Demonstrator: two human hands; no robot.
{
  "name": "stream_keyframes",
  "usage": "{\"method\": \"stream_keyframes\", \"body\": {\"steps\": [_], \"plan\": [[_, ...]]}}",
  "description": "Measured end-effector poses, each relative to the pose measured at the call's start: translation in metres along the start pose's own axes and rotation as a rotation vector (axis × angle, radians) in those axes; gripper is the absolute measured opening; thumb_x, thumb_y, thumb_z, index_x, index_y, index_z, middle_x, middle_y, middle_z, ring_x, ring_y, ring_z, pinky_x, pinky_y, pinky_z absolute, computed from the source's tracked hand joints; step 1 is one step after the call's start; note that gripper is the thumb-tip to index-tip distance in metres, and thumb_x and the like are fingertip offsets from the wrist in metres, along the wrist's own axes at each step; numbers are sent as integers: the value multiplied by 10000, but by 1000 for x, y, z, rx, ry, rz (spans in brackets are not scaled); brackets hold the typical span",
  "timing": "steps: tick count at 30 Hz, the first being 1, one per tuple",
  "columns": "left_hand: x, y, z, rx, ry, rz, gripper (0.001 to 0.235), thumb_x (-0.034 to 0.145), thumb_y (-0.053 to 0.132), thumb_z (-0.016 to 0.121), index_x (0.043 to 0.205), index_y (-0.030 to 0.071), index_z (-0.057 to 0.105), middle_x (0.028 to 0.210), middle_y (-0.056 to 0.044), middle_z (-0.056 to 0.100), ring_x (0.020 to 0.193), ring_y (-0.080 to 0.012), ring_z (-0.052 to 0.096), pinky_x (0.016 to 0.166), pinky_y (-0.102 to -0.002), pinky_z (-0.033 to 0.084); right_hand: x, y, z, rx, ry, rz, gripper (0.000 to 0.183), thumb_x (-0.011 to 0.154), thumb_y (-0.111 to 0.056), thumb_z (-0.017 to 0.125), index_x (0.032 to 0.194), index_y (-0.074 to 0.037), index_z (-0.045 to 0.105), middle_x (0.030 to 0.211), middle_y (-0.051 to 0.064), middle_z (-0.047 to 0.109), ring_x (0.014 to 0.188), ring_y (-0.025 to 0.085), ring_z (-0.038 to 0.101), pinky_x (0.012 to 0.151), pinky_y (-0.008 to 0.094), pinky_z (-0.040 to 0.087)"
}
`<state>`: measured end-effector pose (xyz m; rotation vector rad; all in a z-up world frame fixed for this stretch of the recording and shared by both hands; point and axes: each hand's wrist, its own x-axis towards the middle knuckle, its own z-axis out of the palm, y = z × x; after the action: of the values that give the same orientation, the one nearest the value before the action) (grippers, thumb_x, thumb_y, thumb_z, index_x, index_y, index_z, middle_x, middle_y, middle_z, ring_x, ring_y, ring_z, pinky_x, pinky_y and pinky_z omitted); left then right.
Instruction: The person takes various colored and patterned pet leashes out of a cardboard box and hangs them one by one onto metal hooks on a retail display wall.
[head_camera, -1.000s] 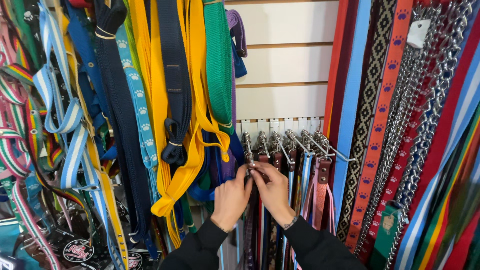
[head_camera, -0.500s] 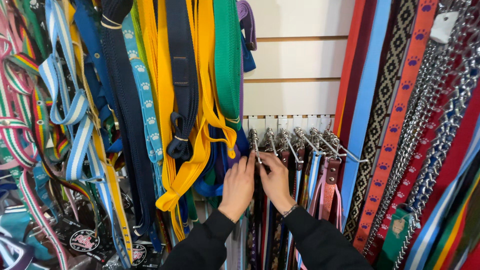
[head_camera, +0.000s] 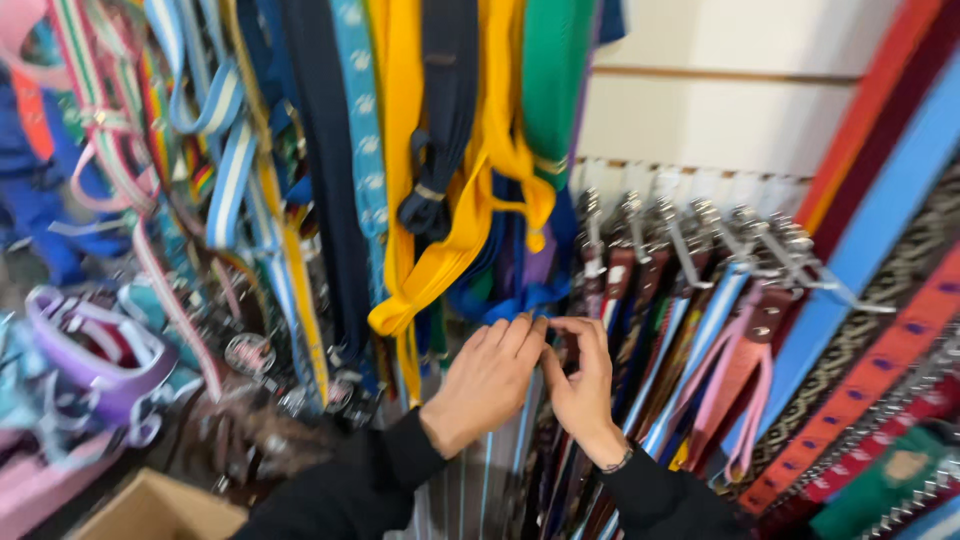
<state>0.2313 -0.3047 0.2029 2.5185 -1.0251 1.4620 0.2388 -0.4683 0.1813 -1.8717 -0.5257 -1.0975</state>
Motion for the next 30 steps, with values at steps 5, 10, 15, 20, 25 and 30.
{"method": "stream_keyframes", "body": {"steps": [5, 10, 15, 20, 25, 30], "plan": [[-66, -19, -64, 96, -202, 63, 210, 904, 175, 535, 1074, 117, 643, 970, -68, 590, 825, -278, 593, 687, -403, 461, -44, -35, 26, 216, -254, -1, 171, 938, -95, 701, 1098, -77, 643, 1056, 66, 622, 955, 206, 603, 846, 300, 476], [-143, -35, -107, 211, -329, -36, 100, 866, 191, 584, 892, 152, 672, 863, -50, 597, 772, -255, 608, 664, -385, 444, -63, -80, 58, 343, -557, -189, 224, 846, -53, 790, 1055, -72, 710, 941, 83, 671, 865, 313, 663, 745, 422, 545], [-205, -41, -148, 311, -539, -218, 85, 817, 196, 617, 791, 192, 698, 784, -19, 634, 735, -226, 643, 670, -378, 479, -95, -105, 97, 477, -878, -288, 235, 791, -40, 799, 1008, -54, 712, 957, 115, 708, 919, 375, 693, 818, 495, 545], [-269, -45, -170, 340, -660, -380, 128, 807, 166, 616, 786, 205, 737, 756, 7, 703, 705, -205, 727, 645, -374, 528, -132, -127, 145, 396, -1232, -484, 186, 835, -196, 767, 1005, -134, 720, 894, 53, 669, 921, 328, 672, 787, 461, 550], [-329, -47, -163, 334, -733, -503, 120, 771, 151, 641, 731, 213, 735, 697, 8, 703, 655, -208, 728, 606, -385, 529, -187, -137, 202, 19, -1575, -642, 269, 880, -389, 678, 1011, -160, 732, 868, 72, 704, 954, 332, 693, 839, 505, 561], [-377, -52, -142, 320, -777, -605, 48, 725, 153, 710, 742, 195, 727, 682, 1, 700, 647, -236, 724, 569, -397, 522, -231, -156, 245, -180, -1760, -740, 231, 887, -313, 648, 861, -108, 751, 794, 78, 740, 903, 358, 744, 759, 520, 605]]}}
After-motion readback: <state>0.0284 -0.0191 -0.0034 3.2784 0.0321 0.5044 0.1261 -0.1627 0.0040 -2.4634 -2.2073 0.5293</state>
